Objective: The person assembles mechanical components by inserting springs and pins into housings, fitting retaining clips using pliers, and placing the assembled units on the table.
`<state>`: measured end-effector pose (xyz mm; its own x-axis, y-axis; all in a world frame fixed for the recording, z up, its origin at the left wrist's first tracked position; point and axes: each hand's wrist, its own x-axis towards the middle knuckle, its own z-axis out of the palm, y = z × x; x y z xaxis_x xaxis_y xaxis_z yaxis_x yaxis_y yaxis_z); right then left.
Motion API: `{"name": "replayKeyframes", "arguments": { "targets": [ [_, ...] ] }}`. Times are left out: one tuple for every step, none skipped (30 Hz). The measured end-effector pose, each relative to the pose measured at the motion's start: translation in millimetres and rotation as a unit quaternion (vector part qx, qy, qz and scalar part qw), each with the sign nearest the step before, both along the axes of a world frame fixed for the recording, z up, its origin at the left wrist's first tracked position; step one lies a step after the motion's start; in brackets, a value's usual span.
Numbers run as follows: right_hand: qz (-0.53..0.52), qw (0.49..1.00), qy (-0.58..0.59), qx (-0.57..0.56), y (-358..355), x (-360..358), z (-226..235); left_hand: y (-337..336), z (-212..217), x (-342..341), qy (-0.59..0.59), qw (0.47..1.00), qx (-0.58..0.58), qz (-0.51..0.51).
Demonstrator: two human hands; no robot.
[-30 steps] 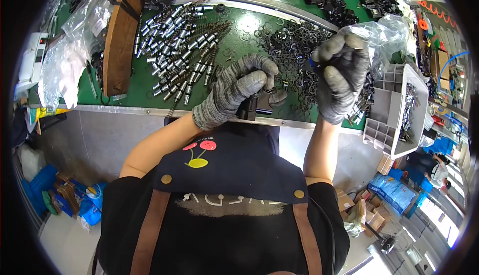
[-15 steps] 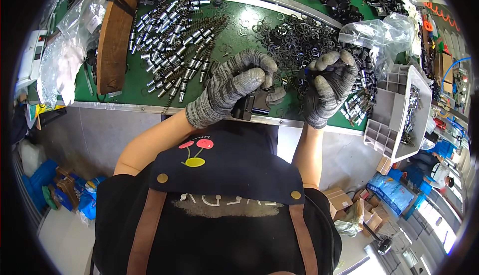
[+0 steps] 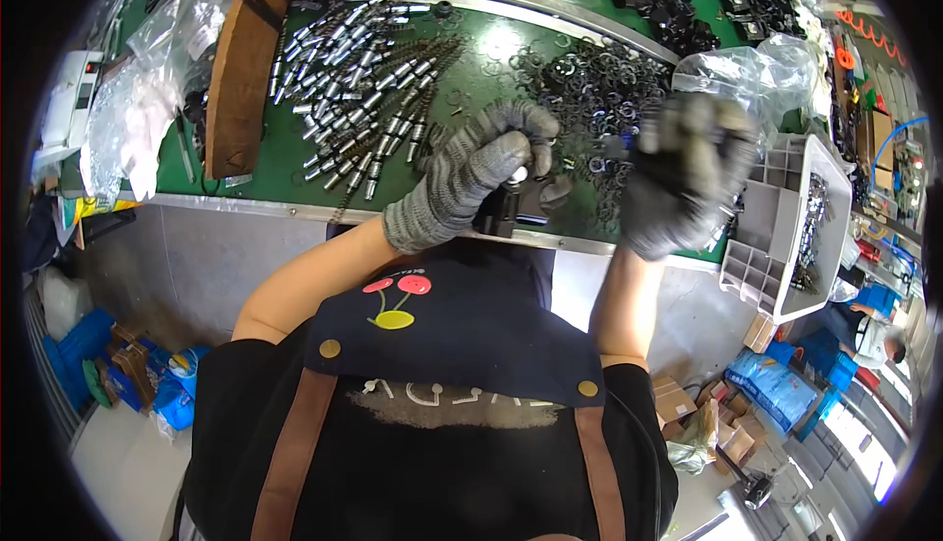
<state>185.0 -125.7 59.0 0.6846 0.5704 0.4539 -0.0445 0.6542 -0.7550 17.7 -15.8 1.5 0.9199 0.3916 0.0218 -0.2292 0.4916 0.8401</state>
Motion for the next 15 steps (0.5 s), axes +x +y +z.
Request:
{"name": "replayKeyframes", "arguments": {
  "targets": [
    [0.023, 1.0, 0.008, 0.015, 1, -10, 29, -3, -1, 3, -0.032, 0.999, -0.02, -0.011],
    [0.046, 0.998, 0.015, 0.031, 4, -18, 51, -5, -4, 7, -0.066, 0.997, -0.039, -0.022],
    [0.042, 0.998, 0.016, 0.033, 6, -24, 59, -6, -5, 9, -0.099, 0.993, -0.058, -0.033],
    [0.094, 0.995, 0.007, 0.03, 12, -30, 65, -5, -6, 8, -0.103, 0.992, -0.058, -0.031],
    [0.146, 0.989, -0.001, 0.026, 17, -35, 69, -3, -7, 7, -0.089, 0.995, -0.048, -0.02],
    [0.147, 0.989, -0.005, 0.024, 23, -41, 71, -2, -7, 5, -0.076, 0.996, -0.038, -0.008],
    [0.142, 0.99, -0.016, 0.0, 25, -45, 72, -3, -5, 5, -0.06, 0.998, -0.027, 0.001],
    [0.136, 0.99, -0.028, -0.025, 27, -48, 73, -5, -1, 4, -0.061, 0.998, -0.028, 0.0],
    [0.131, 0.989, -0.039, -0.051, 29, -52, 73, -6, 4, 3, -0.061, 0.997, -0.05, -0.004],
    [0.131, 0.989, -0.04, -0.053, 29, -55, 74, -7, 10, 1, -0.062, 0.995, -0.072, -0.007],
    [0.116, 0.99, -0.049, -0.07, 29, -58, 74, -7, 13, 0, -0.062, 0.994, -0.094, -0.011],
    [0.101, 0.989, -0.058, -0.087, 29, -62, 75, -5, 14, 0, -0.063, 0.993, -0.096, -0.01],
    [0.087, 0.988, -0.067, -0.104, 29, -65, 76, -3, 15, -1, -0.044, 0.994, -0.092, -0.026],
    [0.087, 0.988, -0.068, -0.106, 29, -68, 79, -2, 15, -3, -0.025, 0.995, -0.088, -0.042],
    [0.079, 0.987, -0.067, -0.125, 29, -71, 82, 0, 15, -3, -0.006, 0.995, -0.083, -0.058]
  ]
}}
